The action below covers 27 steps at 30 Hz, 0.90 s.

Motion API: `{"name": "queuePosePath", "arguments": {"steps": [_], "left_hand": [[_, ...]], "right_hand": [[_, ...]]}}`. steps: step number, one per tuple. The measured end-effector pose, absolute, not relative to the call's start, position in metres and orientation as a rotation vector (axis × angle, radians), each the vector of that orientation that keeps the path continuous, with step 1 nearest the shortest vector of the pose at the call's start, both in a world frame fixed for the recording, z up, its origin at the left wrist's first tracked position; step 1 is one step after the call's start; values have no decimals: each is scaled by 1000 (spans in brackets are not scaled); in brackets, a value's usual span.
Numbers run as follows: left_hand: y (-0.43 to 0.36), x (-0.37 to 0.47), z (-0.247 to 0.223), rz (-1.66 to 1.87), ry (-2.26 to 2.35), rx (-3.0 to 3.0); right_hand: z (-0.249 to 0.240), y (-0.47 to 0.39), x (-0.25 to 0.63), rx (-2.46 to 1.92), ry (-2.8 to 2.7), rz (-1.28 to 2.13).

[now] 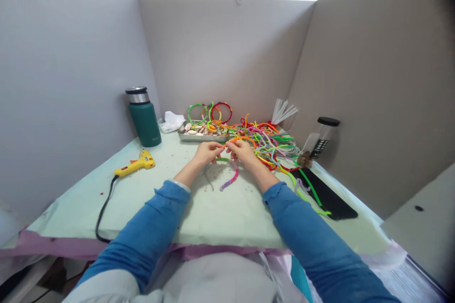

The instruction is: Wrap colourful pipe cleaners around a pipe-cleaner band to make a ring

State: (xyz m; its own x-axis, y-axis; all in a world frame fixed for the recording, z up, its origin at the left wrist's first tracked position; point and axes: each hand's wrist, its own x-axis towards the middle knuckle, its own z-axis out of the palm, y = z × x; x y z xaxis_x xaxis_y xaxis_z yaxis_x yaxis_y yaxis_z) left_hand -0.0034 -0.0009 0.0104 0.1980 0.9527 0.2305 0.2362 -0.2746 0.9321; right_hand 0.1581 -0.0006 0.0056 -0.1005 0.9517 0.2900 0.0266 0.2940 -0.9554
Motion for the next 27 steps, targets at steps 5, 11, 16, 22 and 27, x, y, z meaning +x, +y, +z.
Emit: {"name": "queuePosePath", "arguments": {"steps": [5, 11, 16, 22, 27], "left_hand": [[-3, -1, 13, 1145, 1106, 1682], [-5, -4, 14, 1096, 900, 1584], [-9, -3, 18, 1048, 832, 1510], [-8, -2, 18, 1083, 922, 1482], [-7, -2, 17, 1116, 951, 1474]], "right_hand": [[8, -5, 153, -943, -1463, 982], [8, -6, 157, -837, -1534, 1014], [7, -5, 158, -812, -1573, 1000], [6, -5, 159, -811, -1603, 960], [5, -2, 156, -825, -1620, 927]]}}
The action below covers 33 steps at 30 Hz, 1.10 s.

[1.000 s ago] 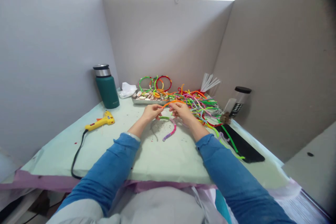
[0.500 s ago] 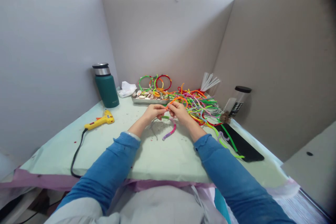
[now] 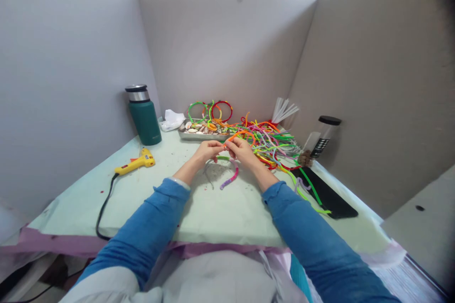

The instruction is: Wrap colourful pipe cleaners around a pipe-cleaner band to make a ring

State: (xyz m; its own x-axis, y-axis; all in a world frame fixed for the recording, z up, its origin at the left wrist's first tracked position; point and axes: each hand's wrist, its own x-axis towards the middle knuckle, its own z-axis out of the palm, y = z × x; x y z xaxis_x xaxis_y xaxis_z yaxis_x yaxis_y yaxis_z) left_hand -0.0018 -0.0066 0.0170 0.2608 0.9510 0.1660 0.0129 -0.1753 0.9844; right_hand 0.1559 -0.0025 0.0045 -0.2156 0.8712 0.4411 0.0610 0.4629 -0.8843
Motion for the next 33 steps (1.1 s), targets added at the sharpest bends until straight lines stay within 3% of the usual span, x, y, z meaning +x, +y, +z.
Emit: {"name": "queuePosePath", "arguments": {"steps": [5, 12, 22, 27, 33], "left_hand": [[-3, -6, 20, 1320, 873, 1326], [4, -18, 27, 1639, 791, 1063], [6, -17, 22, 1551, 930, 1031], [8, -22, 23, 1690, 916, 913], [14, -24, 19, 1709, 925, 857]], "right_hand": [[13, 0, 169, -983, -1673, 822], [22, 12, 229, -1850, -2049, 244], [10, 19, 239, -1870, -1957, 102], [18, 20, 246, -1675, -1678, 347], [31, 12, 232, -967, -1074, 1299]]}}
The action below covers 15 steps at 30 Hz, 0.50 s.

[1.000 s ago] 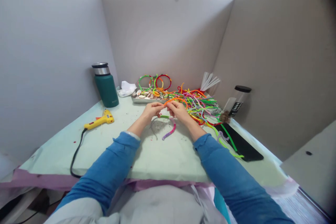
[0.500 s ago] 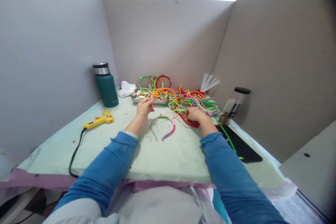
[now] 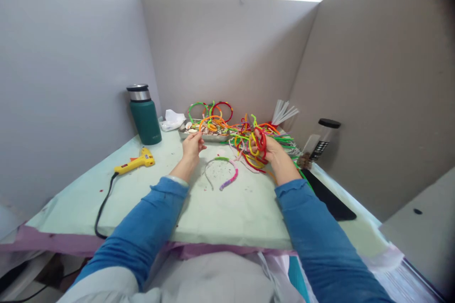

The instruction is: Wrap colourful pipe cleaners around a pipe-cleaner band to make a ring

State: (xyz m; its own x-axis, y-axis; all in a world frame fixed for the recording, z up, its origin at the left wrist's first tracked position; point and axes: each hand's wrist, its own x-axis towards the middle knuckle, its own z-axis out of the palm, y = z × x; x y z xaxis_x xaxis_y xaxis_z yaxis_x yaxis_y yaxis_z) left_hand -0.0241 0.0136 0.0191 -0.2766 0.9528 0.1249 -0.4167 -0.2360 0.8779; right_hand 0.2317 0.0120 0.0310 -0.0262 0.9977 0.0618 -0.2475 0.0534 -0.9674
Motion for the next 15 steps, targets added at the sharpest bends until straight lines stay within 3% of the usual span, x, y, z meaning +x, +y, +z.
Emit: {"name": "queuePosePath", "arguments": {"steps": [4, 8, 15], "left_hand": [[14, -24, 18, 1662, 901, 850], [12, -23, 18, 1634, 876, 875], [8, -21, 22, 1611, 890, 895]], "right_hand": [[32, 2, 216, -726, -1123, 1503], [30, -2, 207, -745, -1368, 1422], [15, -3, 181, -983, -1981, 338]]}}
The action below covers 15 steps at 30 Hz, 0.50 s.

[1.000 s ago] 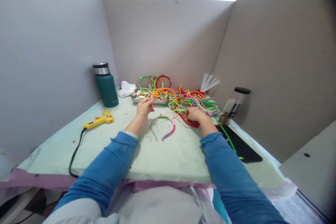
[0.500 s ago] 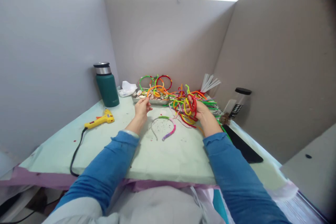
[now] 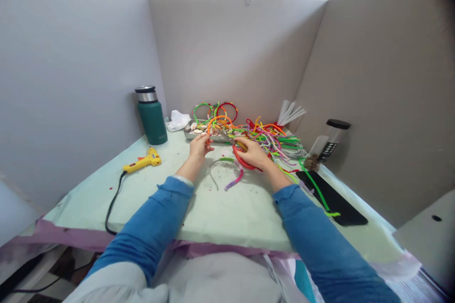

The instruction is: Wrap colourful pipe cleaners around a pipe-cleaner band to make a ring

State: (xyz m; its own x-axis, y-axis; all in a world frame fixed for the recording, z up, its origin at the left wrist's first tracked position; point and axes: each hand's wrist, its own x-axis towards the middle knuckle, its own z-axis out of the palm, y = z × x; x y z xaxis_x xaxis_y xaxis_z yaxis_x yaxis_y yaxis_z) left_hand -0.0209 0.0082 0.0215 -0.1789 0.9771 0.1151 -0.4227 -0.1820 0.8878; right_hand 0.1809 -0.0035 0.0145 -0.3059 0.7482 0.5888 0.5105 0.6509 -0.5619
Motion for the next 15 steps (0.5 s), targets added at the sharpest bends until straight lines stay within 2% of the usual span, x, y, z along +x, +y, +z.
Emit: {"name": "queuePosePath", "arguments": {"steps": [6, 15], "left_hand": [[11, -22, 18, 1621, 890, 923], [8, -22, 21, 1621, 858, 922]], "right_hand": [[9, -10, 171, -1110, -2195, -160], [6, -8, 181, -1208, -2214, -392]]}}
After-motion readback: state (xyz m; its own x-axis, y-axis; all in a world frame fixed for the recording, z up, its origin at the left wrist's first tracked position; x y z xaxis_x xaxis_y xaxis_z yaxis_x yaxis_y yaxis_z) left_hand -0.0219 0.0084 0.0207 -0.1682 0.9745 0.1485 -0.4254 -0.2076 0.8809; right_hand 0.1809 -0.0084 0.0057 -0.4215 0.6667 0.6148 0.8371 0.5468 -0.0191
